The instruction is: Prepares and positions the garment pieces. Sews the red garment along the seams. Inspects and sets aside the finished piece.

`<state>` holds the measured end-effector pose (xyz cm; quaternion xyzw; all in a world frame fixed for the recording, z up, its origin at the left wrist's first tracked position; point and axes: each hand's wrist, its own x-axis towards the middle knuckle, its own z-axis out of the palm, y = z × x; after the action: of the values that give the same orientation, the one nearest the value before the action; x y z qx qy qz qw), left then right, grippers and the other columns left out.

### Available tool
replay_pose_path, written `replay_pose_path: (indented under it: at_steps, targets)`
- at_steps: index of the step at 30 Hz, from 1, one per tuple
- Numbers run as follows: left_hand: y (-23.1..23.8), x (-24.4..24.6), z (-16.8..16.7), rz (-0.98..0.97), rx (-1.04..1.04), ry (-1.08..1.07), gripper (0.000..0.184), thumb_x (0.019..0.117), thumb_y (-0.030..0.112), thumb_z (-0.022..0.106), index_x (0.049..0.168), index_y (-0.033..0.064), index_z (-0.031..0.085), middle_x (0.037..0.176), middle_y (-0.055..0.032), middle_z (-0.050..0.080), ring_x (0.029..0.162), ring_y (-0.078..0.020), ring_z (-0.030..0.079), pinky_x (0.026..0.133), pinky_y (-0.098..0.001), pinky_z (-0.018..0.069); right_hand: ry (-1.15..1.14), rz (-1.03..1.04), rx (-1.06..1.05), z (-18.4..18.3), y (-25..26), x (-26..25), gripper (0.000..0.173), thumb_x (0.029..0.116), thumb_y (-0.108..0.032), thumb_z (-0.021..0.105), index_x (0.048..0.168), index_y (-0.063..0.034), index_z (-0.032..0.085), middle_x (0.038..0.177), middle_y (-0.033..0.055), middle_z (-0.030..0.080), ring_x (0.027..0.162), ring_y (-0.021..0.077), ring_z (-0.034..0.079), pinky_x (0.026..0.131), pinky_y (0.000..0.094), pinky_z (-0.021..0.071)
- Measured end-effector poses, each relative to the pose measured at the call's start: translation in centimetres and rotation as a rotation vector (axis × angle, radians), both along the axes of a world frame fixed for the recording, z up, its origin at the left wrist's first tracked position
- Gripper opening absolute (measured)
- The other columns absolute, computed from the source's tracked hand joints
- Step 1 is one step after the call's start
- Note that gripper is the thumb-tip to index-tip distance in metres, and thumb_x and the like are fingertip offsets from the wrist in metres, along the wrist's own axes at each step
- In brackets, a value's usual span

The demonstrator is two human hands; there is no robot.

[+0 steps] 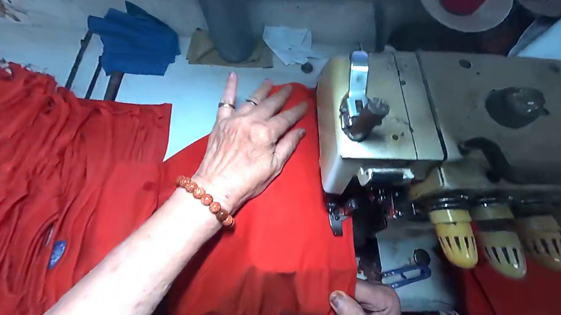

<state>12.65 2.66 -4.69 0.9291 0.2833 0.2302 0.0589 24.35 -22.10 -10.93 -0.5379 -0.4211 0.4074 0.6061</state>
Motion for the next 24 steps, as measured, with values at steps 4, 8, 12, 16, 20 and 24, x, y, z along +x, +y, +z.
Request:
replay_pose_path:
  at_steps: [4, 8, 12, 16, 20, 24]
  targets:
    - [-3.5, -2.5, -0.3, 0.065, 0.059, -0.080, 0.038, 0.1063, 0.025, 0.048, 0.134, 0.0078, 0.068, 0.142, -0.0161, 0.063, 0.141, -0.0361, 0.050, 0.121, -0.0634, 0.0217, -0.321, 0.085, -0.023, -2.1, -3.4, -0.1, 0.055, 0.1094, -0.026, 0.040, 0.059, -0.0051, 0.045, 0.052, -0.0002, 0.039, 0.052, 0.0007, 0.042, 0.053, 0.0170, 0.0337]
    - [-11.7, -5.9, -0.6, -0.060, 0.025, -0.309, 0.026, 0.0989, 0.018, 0.058, 0.113, 0.0052, 0.075, 0.114, -0.0142, 0.074, 0.109, -0.0256, 0.065, 0.096, -0.0439, 0.0451, -0.360, 0.111, -0.075, -4.4, -6.0, -0.5, 0.048, 0.1079, -0.021, 0.037, 0.065, -0.0034, 0.050, 0.056, 0.0038, 0.046, 0.056, 0.0036, 0.049, 0.056, 0.0184, 0.0394]
    - [-17.8, -7.8, -3.7, -0.080, -0.175, -0.450, 0.024, 0.1026, 0.018, 0.055, 0.098, 0.0082, 0.076, 0.088, -0.0075, 0.077, 0.089, -0.0128, 0.071, 0.085, -0.0279, 0.0515, -0.358, 0.070, -0.217, -4.9, -6.1, -1.6, 0.027, 0.0929, -0.016, 0.057, 0.071, -0.0007, 0.063, 0.062, 0.0041, 0.061, 0.056, 0.0004, 0.056, 0.053, 0.0171, 0.0453]
    - [-20.5, -8.7, -7.1, -0.050, -0.373, -0.434, 0.021, 0.0985, 0.019, 0.058, 0.091, 0.0095, 0.075, 0.086, -0.0016, 0.076, 0.082, -0.0049, 0.070, 0.074, -0.0199, 0.0547, -0.396, 0.153, -0.481, -4.3, -5.2, -2.5, 0.023, 0.0840, -0.019, 0.064, 0.072, -0.0002, 0.068, 0.068, 0.0085, 0.066, 0.064, 0.0138, 0.065, 0.061, 0.0343, 0.0524]
    - [-22.4, -8.5, -8.8, 0.042, -0.397, -0.163, 0.035, 0.0900, 0.042, 0.067, 0.086, 0.0075, 0.071, 0.074, -0.0032, 0.069, 0.062, -0.0121, 0.067, 0.053, -0.0294, 0.0553, -0.491, 0.265, -0.674, -3.5, -4.5, -3.5, 0.032, 0.0810, -0.028, 0.075, 0.077, 0.0031, 0.068, 0.077, 0.0170, 0.070, 0.080, 0.0300, 0.072, 0.075, 0.0510, 0.0559]
    - [-24.1, -8.2, -9.8, 0.141, -0.382, -0.001, 0.036, 0.0850, 0.039, 0.062, 0.088, 0.0035, 0.070, 0.077, -0.0071, 0.071, 0.063, -0.0194, 0.071, 0.049, -0.0381, 0.0554, -0.551, 0.322, -0.778, -2.8, -4.5, -4.2, 0.033, 0.0836, -0.030, 0.069, 0.077, 0.0017, 0.066, 0.080, 0.0174, 0.069, 0.084, 0.0328, 0.071, 0.076, 0.0526, 0.0541]
